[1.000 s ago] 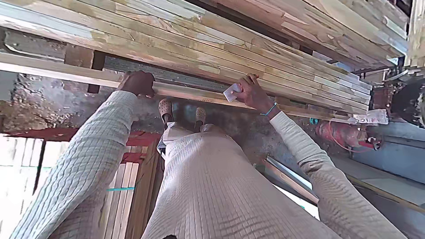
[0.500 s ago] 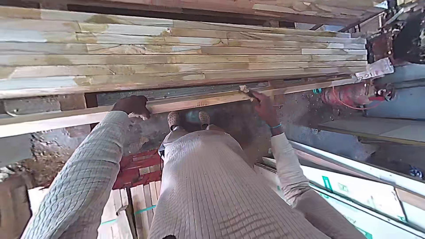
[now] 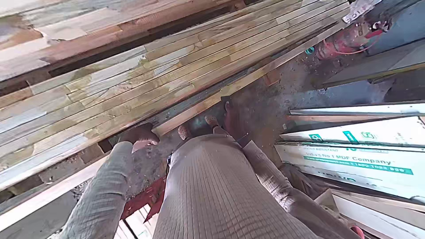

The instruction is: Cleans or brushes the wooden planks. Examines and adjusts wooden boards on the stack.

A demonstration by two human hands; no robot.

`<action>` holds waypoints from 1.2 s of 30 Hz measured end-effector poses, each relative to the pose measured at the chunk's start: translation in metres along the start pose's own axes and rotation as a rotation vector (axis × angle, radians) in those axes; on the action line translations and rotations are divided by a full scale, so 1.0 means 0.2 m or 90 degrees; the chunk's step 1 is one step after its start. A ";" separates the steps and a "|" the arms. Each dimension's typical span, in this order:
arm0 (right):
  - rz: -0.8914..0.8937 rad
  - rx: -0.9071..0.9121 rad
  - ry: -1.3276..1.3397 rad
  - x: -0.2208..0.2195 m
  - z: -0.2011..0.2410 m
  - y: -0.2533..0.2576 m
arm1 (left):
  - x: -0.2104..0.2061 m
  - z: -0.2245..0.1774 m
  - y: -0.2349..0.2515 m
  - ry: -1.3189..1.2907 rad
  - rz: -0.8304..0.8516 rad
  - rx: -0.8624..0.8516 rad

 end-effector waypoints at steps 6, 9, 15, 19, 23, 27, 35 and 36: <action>-0.062 -0.064 0.201 0.19 -0.02 0.24 | -0.06 0.04 0.04 0.035 -0.052 -0.007; -0.041 -0.055 0.256 0.08 0.06 0.14 | -0.04 0.03 0.03 0.037 -0.037 -0.003; 0.059 0.026 0.145 -0.01 0.20 -0.10 | -0.07 0.07 0.11 0.018 -0.002 -0.059; 0.208 0.060 0.087 0.16 0.15 -0.11 | -0.07 0.06 0.07 0.011 -0.055 -0.005; 0.227 0.114 0.105 0.48 -0.07 0.10 | -0.12 0.10 0.05 -0.009 -0.143 0.046; 0.087 0.426 -0.056 0.74 0.03 0.38 | -0.12 0.06 0.00 -0.013 -0.169 0.100; 0.152 0.911 -0.179 0.42 0.28 0.54 | -0.14 0.02 -0.08 -0.019 -0.261 0.136; 0.155 0.938 -0.202 0.40 0.29 0.53 | -0.15 0.01 -0.09 -0.015 -0.259 0.145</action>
Point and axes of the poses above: each hand's wrist, its own y-axis towards the middle knuckle, its own x-axis out of the back of the hand, z = x × y, the point moved 7 cm from there along y, towards the middle knuckle, and after that the axes turned 3 degrees about -z, right-handed, at the moved point
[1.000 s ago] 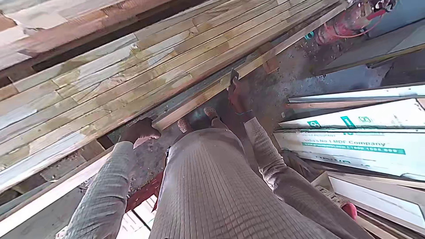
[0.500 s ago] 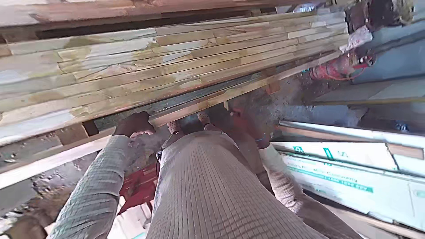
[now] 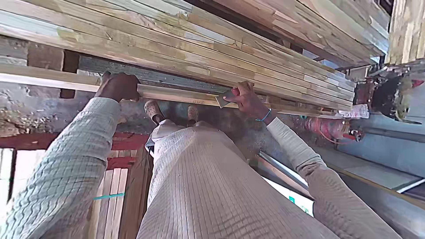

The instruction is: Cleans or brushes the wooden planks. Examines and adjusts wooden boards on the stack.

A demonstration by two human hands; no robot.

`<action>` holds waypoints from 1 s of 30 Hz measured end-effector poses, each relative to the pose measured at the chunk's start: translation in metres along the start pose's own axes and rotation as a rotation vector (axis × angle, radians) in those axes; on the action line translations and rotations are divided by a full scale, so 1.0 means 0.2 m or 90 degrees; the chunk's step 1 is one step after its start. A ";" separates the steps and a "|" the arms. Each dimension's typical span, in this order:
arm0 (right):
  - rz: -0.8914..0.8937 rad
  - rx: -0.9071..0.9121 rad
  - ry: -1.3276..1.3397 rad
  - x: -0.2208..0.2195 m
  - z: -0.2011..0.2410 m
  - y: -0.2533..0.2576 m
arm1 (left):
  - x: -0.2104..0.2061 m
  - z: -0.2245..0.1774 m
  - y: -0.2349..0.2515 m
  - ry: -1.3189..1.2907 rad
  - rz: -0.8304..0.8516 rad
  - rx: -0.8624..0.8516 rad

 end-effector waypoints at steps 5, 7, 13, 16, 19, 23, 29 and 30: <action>0.049 0.044 -0.104 0.00 -0.04 -0.03 | 0.00 0.00 0.01 0.011 0.001 0.010; 0.034 0.040 -0.127 0.02 -0.10 -0.07 | 0.00 0.00 0.01 0.020 0.009 0.008; 0.046 0.008 -0.204 0.05 -0.22 -0.23 | -0.02 0.02 0.03 0.043 0.019 -0.006; 0.065 -0.012 -0.250 0.10 -0.26 -0.31 | 0.00 0.00 0.02 0.035 0.039 -0.017; 0.099 -0.118 -0.289 0.18 -0.31 -0.41 | -0.02 0.03 0.05 0.033 0.043 -0.034; -0.020 -0.473 -0.002 0.15 -0.35 -0.64 | -0.04 0.06 0.17 0.021 0.122 -0.052; -0.233 -0.790 0.273 -0.20 0.10 -0.62 | 0.03 -0.01 0.21 0.032 0.260 -0.138; -0.237 -0.808 0.265 -0.23 0.13 -0.56 | 0.05 -0.03 0.20 0.043 0.275 -0.141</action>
Point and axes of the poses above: each hand's wrist, its own y-axis towards the middle knuckle, its own x-axis out of the back of the hand, z = x × y, the point moved 7 cm from there along y, towards the middle knuckle, and after that the axes turned 3 degrees about -z, right-handed, at the moved point
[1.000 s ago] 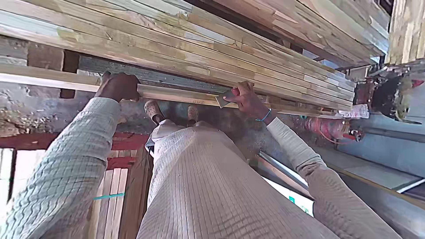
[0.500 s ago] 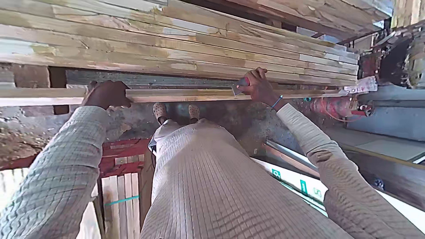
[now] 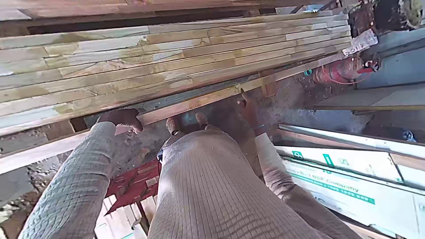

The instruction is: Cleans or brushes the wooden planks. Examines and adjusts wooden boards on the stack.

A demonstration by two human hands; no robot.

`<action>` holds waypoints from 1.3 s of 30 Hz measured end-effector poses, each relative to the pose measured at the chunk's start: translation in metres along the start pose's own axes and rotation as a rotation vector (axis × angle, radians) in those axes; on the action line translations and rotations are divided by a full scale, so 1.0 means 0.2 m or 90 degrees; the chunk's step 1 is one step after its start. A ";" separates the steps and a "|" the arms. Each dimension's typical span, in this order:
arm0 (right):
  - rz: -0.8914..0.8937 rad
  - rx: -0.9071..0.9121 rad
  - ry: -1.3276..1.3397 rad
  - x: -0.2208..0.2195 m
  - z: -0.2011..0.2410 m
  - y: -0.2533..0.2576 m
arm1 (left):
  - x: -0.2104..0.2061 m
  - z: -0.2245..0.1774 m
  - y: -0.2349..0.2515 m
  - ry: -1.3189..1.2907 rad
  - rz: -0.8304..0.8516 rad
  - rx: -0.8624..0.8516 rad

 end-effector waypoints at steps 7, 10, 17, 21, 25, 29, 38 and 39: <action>-0.143 -0.150 -0.002 -0.42 0.04 -0.10 | 0.01 -0.02 -0.01 -0.002 0.030 -0.032; -0.069 -0.162 -0.085 -0.33 0.15 -0.18 | 0.04 -0.06 -0.06 -0.022 0.021 -0.014; -0.060 -0.256 -0.064 -0.08 0.18 0.10 | -0.01 -0.01 -0.02 0.033 -0.062 -0.013; -0.062 -0.227 -0.003 -0.27 0.30 0.00 | -0.01 0.00 0.00 0.032 -0.055 -0.010; 0.030 -0.211 -0.042 -0.34 0.44 -0.14 | -0.05 0.06 0.08 0.018 -0.027 -0.037; 0.142 -0.148 -0.076 -0.33 0.43 -0.24 | -0.03 0.03 0.07 0.004 0.006 -0.051; 0.116 0.267 -0.146 0.47 0.20 0.20 | -0.15 0.08 0.00 -0.017 -0.175 0.081; 0.106 0.334 -0.182 0.51 0.24 0.26 | -0.15 0.07 -0.02 -0.015 -0.199 0.104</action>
Point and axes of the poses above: each hand's wrist, its own y-axis towards the middle knuckle, its own x-axis out of the back of the hand, z = x × y, the point moved 7 cm from there along y, towards the middle knuckle, and after that the axes turned 3 degrees about -z, right-handed, at the moved point
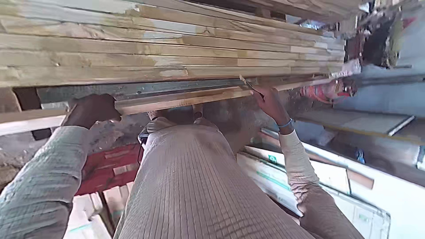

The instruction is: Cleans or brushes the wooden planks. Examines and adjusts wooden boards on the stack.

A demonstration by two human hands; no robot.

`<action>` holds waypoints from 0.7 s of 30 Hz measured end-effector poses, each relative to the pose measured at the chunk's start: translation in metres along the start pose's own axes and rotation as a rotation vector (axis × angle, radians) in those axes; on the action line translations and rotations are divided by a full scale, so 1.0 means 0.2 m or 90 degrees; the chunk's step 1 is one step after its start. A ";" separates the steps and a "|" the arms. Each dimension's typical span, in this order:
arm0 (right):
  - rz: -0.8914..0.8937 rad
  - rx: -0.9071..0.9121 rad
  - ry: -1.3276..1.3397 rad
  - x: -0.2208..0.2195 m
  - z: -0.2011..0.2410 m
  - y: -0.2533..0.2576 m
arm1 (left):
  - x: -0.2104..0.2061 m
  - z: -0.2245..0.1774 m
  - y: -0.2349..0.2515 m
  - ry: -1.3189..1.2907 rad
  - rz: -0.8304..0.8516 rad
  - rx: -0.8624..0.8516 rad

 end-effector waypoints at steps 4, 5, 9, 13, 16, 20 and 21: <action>0.023 0.256 -0.073 -0.11 0.03 0.18 | 0.20 -0.20 -0.30 -0.038 0.048 0.109; 0.029 0.328 -0.085 -0.16 0.08 0.20 | 0.27 -0.26 -0.37 -0.054 0.077 0.138; 0.094 0.522 -0.148 -0.33 0.22 0.24 | 0.09 -0.11 -0.21 -0.048 -0.073 0.072; 0.066 0.584 -0.269 -0.32 0.16 0.28 | 0.05 -0.06 -0.13 -0.024 -0.057 0.090; 0.072 0.558 -0.341 -0.26 0.03 0.28 | 0.07 -0.09 -0.16 -0.015 -0.040 0.089; 0.125 0.478 -0.427 -0.15 -0.14 0.19 | 0.05 -0.05 -0.13 -0.033 -0.050 0.066; 0.102 0.460 -0.429 -0.11 -0.19 0.16 | 0.03 -0.01 -0.10 -0.022 -0.051 0.060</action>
Point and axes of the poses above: each hand's wrist, its own y-axis towards the middle knuckle, its own x-axis out of the back of the hand, z = x × y, the point moved 7 cm from there along y, towards the middle knuckle, and after that the axes turned 3 degrees about -z, right-handed, at the moved point
